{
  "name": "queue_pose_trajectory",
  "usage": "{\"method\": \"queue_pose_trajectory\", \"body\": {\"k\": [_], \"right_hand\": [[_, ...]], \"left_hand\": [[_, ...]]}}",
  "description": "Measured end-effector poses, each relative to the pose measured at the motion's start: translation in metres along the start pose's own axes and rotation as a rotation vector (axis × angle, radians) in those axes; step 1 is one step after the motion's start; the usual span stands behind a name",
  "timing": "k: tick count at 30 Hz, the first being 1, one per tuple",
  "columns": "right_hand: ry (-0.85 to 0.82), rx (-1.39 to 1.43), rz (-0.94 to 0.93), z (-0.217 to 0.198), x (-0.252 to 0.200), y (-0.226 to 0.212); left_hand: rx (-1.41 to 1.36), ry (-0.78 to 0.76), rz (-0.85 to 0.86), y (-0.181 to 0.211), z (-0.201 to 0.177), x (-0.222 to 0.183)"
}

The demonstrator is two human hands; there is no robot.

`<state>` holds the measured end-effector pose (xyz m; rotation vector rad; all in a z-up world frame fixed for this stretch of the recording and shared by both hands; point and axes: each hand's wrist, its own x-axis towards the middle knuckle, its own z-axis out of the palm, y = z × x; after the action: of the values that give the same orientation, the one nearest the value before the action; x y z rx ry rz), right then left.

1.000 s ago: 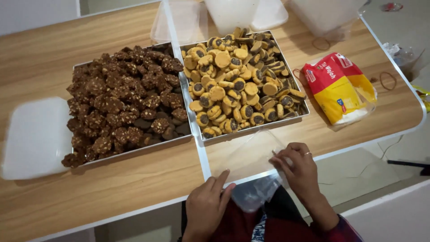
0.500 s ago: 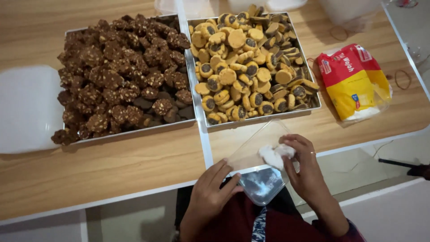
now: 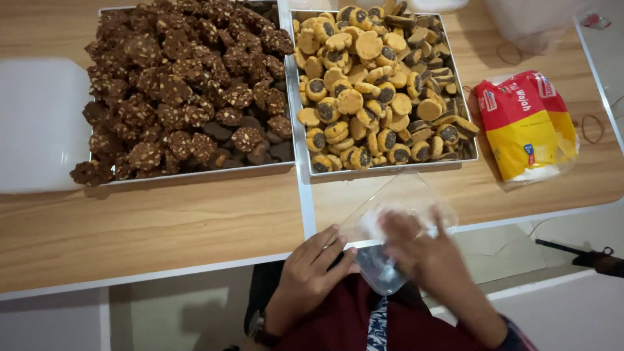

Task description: Cleaning a clear plastic container using a white cloth on a table next to trays of cookies.

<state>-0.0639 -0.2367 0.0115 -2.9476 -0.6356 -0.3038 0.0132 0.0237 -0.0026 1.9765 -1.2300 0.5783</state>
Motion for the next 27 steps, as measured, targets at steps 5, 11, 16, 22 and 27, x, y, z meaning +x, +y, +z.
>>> {"method": "queue_pose_trajectory", "body": {"k": [5,11,16,22,27], "right_hand": [[-0.141,0.029,0.535,-0.019,0.025,0.013],[-0.042,0.048,0.099,0.016,0.009,-0.017],[-0.059,-0.207,0.39,-0.005,0.028,0.021],[0.063,-0.067,0.109,0.009,0.034,-0.024],[-0.046,-0.38,0.363,-0.009,0.04,0.01]], "left_hand": [[-0.008,0.03,0.033,-0.002,0.0,0.001],[-0.041,0.016,0.021,-0.001,-0.003,0.0],[-0.055,0.093,0.029,-0.004,-0.001,0.004],[-0.058,0.104,0.005,-0.003,0.004,0.002],[-0.055,0.089,0.026,-0.003,-0.001,0.006]]}}
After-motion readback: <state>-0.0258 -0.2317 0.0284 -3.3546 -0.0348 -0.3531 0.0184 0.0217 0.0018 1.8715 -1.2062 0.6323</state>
